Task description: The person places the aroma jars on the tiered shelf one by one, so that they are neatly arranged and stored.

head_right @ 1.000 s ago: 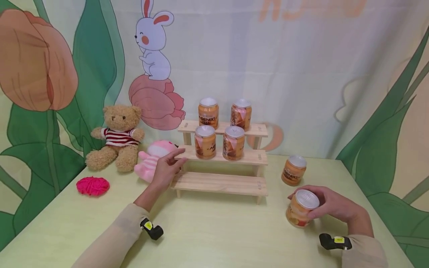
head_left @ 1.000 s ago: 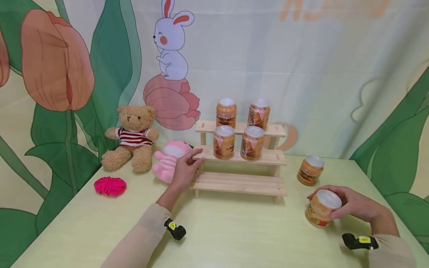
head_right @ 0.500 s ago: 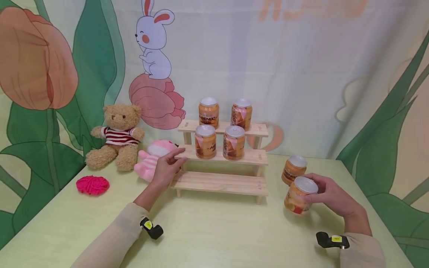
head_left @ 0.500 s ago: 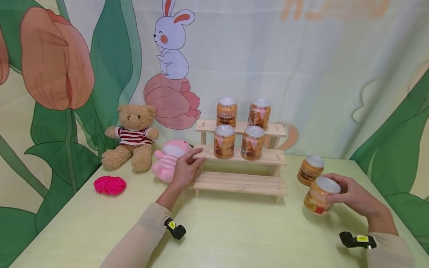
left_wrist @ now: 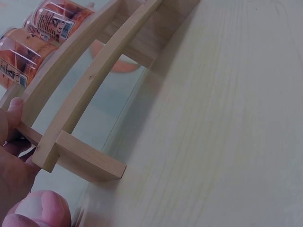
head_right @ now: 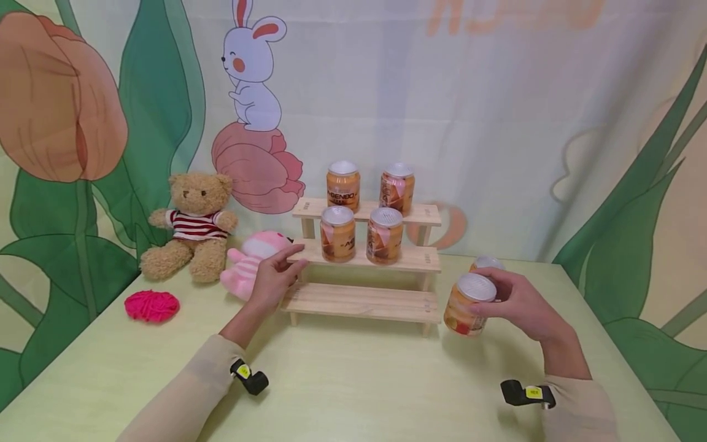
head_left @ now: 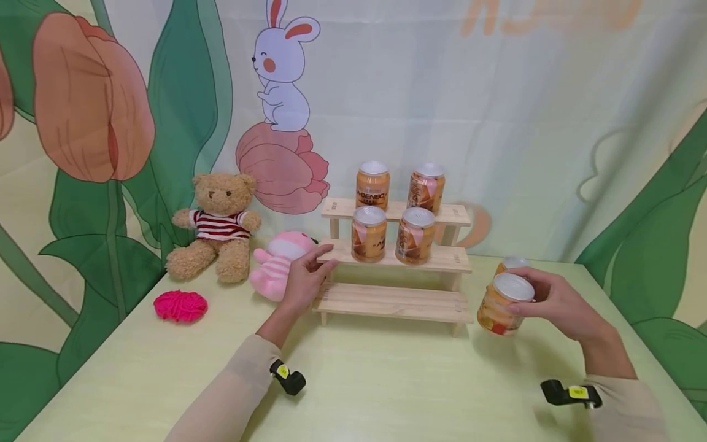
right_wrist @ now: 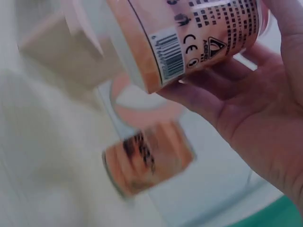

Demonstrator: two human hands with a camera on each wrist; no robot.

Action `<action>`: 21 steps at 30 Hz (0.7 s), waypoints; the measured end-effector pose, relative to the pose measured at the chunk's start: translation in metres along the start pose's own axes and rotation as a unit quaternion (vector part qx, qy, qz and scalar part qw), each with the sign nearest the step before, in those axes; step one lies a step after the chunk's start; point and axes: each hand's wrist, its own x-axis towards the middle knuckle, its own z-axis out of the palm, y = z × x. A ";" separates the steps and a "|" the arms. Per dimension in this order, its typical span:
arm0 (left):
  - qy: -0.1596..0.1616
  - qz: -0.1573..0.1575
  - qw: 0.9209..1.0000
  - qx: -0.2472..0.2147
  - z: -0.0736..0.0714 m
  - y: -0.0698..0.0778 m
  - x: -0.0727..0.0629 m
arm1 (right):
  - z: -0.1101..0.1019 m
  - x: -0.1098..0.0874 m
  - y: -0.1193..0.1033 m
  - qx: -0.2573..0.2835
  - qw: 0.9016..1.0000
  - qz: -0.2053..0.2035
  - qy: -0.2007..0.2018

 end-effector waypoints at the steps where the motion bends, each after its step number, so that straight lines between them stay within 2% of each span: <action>1: 0.000 0.000 1.000 -0.002 0.000 0.000 0.000 | 0.004 0.003 -0.004 -0.007 1.000 0.001 0.005; 7: -0.004 -0.001 1.000 -0.007 0.000 0.000 0.001 | 0.034 0.021 -0.031 -0.039 0.998 0.003 0.040; 13: -0.016 -0.014 1.000 -0.006 0.000 0.001 0.003 | 0.065 0.035 -0.054 -0.061 0.994 0.052 0.078; 16: -0.017 -0.016 1.000 -0.006 0.000 0.001 0.004 | 0.080 0.041 -0.058 -0.037 0.993 0.073 0.086; 21: -0.004 -0.014 1.000 -0.002 0.000 0.001 0.001 | 0.104 0.052 -0.060 0.013 0.993 0.082 0.089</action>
